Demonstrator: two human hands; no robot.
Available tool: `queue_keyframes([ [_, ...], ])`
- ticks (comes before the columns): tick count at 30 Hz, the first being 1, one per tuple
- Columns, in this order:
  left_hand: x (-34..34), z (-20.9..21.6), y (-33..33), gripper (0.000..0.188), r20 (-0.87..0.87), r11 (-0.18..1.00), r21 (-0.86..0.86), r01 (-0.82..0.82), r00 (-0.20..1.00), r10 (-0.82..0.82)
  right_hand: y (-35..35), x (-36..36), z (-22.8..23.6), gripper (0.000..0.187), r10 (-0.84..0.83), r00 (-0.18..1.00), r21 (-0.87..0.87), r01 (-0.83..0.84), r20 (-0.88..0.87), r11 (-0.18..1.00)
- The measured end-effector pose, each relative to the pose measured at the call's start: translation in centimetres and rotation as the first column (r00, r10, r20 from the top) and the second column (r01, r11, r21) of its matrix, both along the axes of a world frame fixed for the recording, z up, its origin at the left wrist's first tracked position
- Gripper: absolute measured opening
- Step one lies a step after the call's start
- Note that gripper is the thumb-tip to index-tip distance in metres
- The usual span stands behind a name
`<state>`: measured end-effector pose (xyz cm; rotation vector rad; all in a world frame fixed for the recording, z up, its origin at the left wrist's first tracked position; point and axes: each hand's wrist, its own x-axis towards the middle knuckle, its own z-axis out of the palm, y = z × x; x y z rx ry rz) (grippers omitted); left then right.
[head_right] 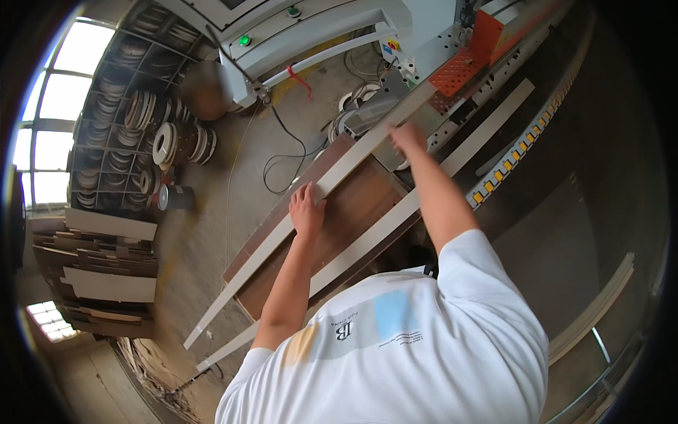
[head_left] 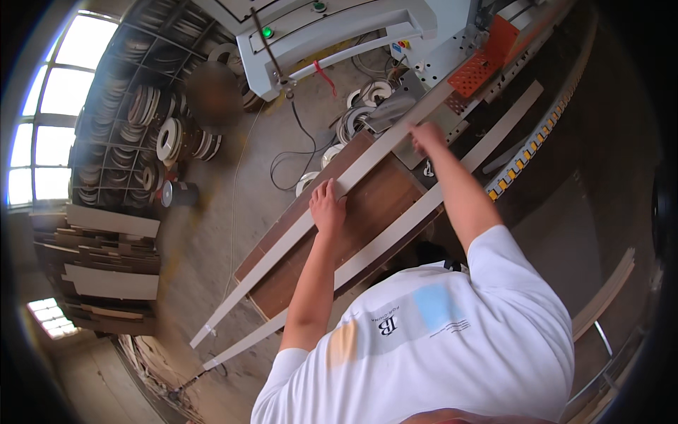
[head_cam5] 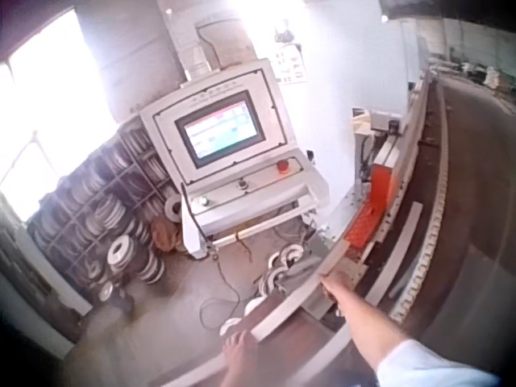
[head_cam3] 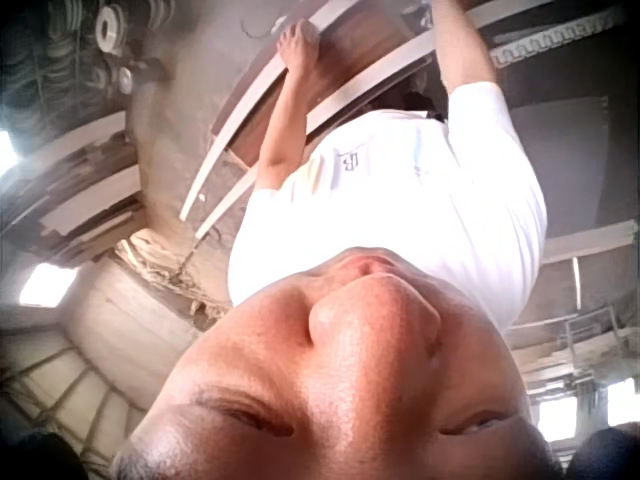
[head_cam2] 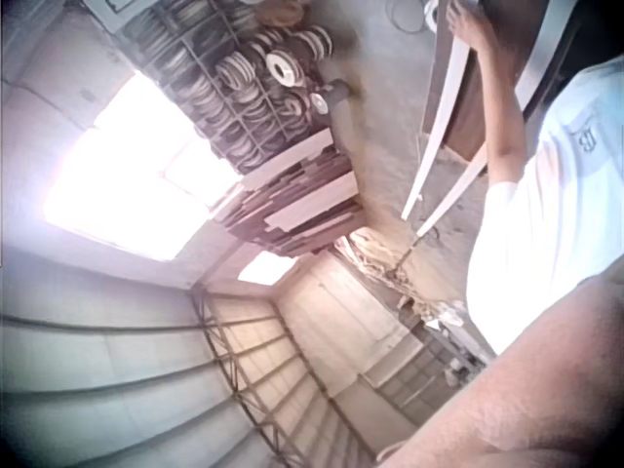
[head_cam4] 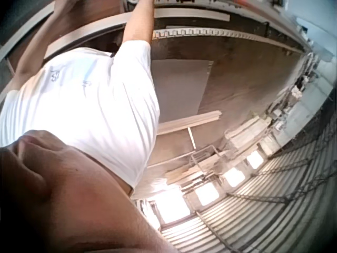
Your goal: The person feeds long strips of wood into an industrial edge-banding machine by hand, guiding them along the rollers.
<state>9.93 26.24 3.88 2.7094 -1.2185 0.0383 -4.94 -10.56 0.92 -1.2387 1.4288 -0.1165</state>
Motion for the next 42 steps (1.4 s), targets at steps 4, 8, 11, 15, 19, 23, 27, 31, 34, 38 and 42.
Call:
queue_keyframes([
  [4,-1.5,0.8,0.6,0.066,-0.036,0.982,-0.116,0.147,0.988,-0.152,9.4,2.0,-1.3,0.052,0.271,0.963,-0.125,-0.268,0.001,0.955],
  [8,-2.7,0.3,7.3,0.067,-0.075,0.989,-0.130,0.075,0.994,-0.085,16.6,5.0,-0.1,0.047,0.428,0.903,-0.023,-0.429,-0.018,0.903],
  [11,-2.8,0.5,13.6,0.066,-0.081,0.993,-0.122,0.004,0.997,-0.014,17.4,5.6,-1.4,0.047,0.282,0.954,-0.012,-0.283,0.099,0.959],
  [15,-2.0,0.3,21.1,0.063,-0.084,0.986,-0.091,-0.143,0.987,0.135,13.5,4.6,-3.9,0.044,0.157,0.967,-0.034,-0.153,0.199,0.988],
  [19,-1.8,0.0,24.1,0.060,-0.081,0.980,-0.073,-0.184,0.981,0.178,10.7,4.1,-3.4,0.042,0.096,0.966,-0.010,-0.096,0.238,0.995],
  [23,-2.2,-0.3,20.4,0.055,-0.027,0.998,-0.017,-0.068,0.997,0.068,7.4,3.3,-3.6,0.048,-0.058,0.967,0.060,0.044,0.249,0.997],
  [27,-2.5,-0.1,16.2,0.050,-0.036,0.990,0.125,-0.062,0.997,0.067,4.4,2.3,-3.0,0.054,-0.138,0.982,0.120,0.122,0.131,0.985],
  [31,-3.0,0.8,13.0,0.043,-0.070,0.975,0.215,-0.058,0.995,0.074,6.2,3.1,-2.5,0.053,-0.200,0.973,0.123,0.186,0.117,0.975],
  [34,-3.2,1.2,9.2,0.038,-0.107,0.976,0.218,-0.013,0.994,0.038,9.0,3.5,-3.9,0.042,0.007,0.988,-0.018,-0.005,0.155,1.000],
  [38,-3.9,1.9,4.7,0.033,-0.137,0.963,0.264,0.058,0.990,-0.022,18.6,5.8,-3.8,0.043,0.235,0.961,-0.036,-0.232,0.148,0.972],
  [42,-4.2,1.0,3.6,0.033,-0.132,0.968,0.235,0.081,0.990,-0.051,24.9,8.1,-0.6,0.042,0.296,0.936,0.099,-0.318,0.191,0.943],
])
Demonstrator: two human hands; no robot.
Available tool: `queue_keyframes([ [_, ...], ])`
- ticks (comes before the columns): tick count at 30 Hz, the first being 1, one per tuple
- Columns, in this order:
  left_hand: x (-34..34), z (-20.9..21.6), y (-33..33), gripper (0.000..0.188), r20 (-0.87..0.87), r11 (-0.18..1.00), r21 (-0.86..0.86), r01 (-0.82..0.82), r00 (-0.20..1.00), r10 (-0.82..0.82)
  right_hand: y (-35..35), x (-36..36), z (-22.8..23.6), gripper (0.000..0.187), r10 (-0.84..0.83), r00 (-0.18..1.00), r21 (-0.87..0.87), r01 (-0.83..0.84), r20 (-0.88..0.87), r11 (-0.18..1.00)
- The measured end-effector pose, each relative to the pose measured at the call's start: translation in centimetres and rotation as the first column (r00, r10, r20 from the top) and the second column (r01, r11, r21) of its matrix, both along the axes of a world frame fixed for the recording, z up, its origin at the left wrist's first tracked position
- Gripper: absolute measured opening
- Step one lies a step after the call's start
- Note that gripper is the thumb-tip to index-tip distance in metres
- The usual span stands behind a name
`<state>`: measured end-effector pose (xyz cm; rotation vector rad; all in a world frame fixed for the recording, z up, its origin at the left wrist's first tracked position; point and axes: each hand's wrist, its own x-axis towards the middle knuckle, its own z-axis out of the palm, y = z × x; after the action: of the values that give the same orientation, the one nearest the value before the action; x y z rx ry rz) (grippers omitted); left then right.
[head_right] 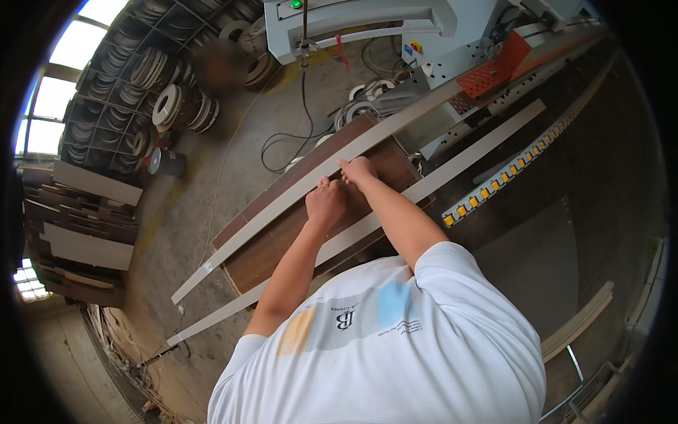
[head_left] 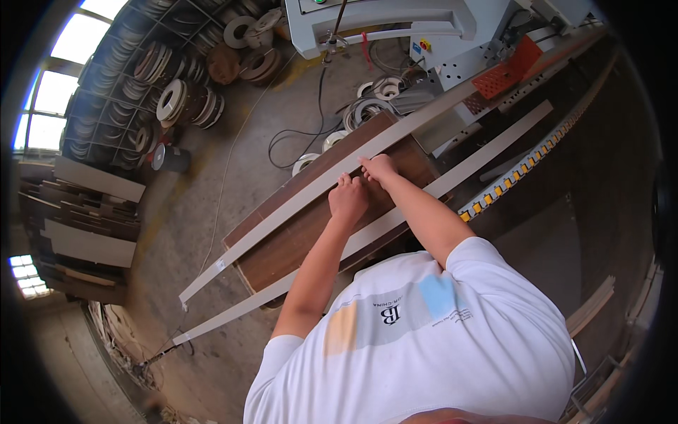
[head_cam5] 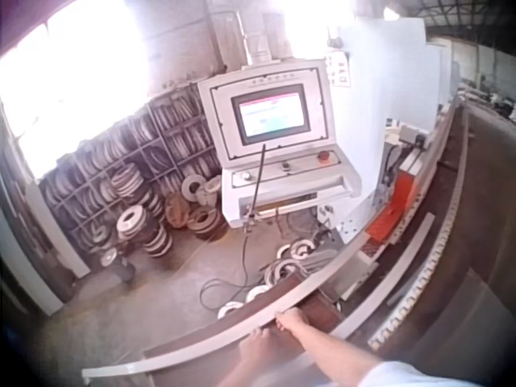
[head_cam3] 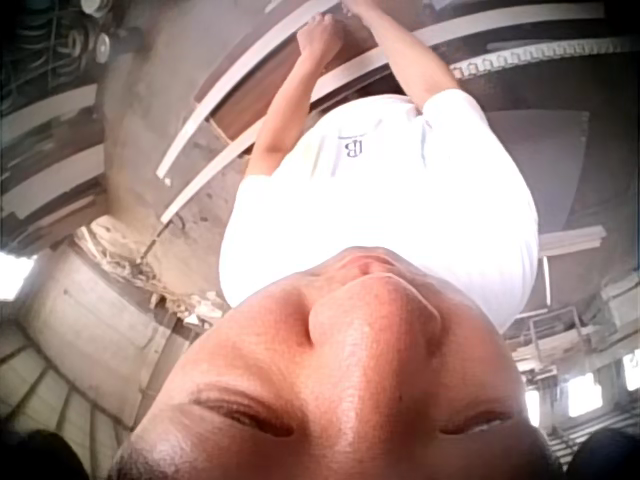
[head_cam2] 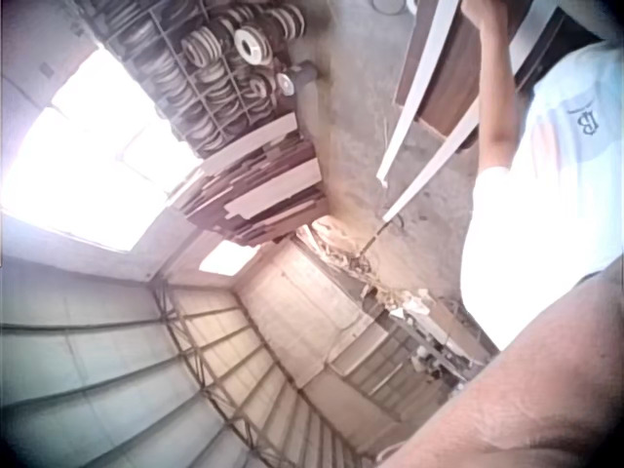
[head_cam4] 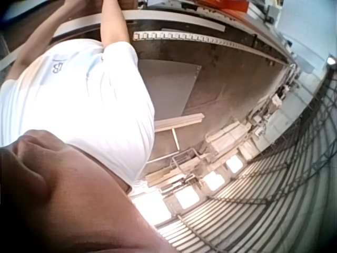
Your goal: The person feeds long strips of wood into an industrial edge-banding machine by hand, guiding them along the rollers.
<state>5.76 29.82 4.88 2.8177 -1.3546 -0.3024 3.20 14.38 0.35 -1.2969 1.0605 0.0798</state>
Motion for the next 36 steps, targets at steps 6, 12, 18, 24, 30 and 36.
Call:
queue_keyframes([
  [6,-0.1,0.2,2.2,0.043,-0.149,0.884,-0.465,0.051,0.980,-0.135,-5.3,-1.4,-2.7,0.041,-0.218,0.968,0.050,0.213,0.126,0.976],
  [12,1.5,-0.1,13.6,0.053,-0.039,0.904,-0.404,-0.139,0.990,0.135,-10.2,-2.6,-3.2,0.043,-0.235,0.970,-0.089,0.241,0.067,0.966],
  [18,2.7,-0.7,18.3,0.052,0.013,0.922,-0.332,-0.199,0.976,0.215,-14.7,-4.2,-2.4,0.044,-0.298,0.953,-0.082,0.302,0.050,0.950],
  [24,2.3,-1.3,13.8,0.049,-0.049,0.963,-0.227,-0.146,0.989,0.138,-19.8,-5.2,-0.9,0.048,-0.402,0.911,0.075,0.409,-0.088,0.910],
  [30,2.2,-0.3,10.8,0.049,-0.107,0.985,-0.141,-0.102,0.990,0.087,-18.5,-4.6,-1.5,0.049,-0.387,0.919,0.107,0.394,-0.078,0.913],
  [36,0.4,-0.5,2.8,0.050,-0.059,0.994,-0.110,-0.010,0.998,0.004,-9.3,-3.2,-2.9,0.036,-0.097,0.995,-0.185,0.098,0.015,0.978],
])
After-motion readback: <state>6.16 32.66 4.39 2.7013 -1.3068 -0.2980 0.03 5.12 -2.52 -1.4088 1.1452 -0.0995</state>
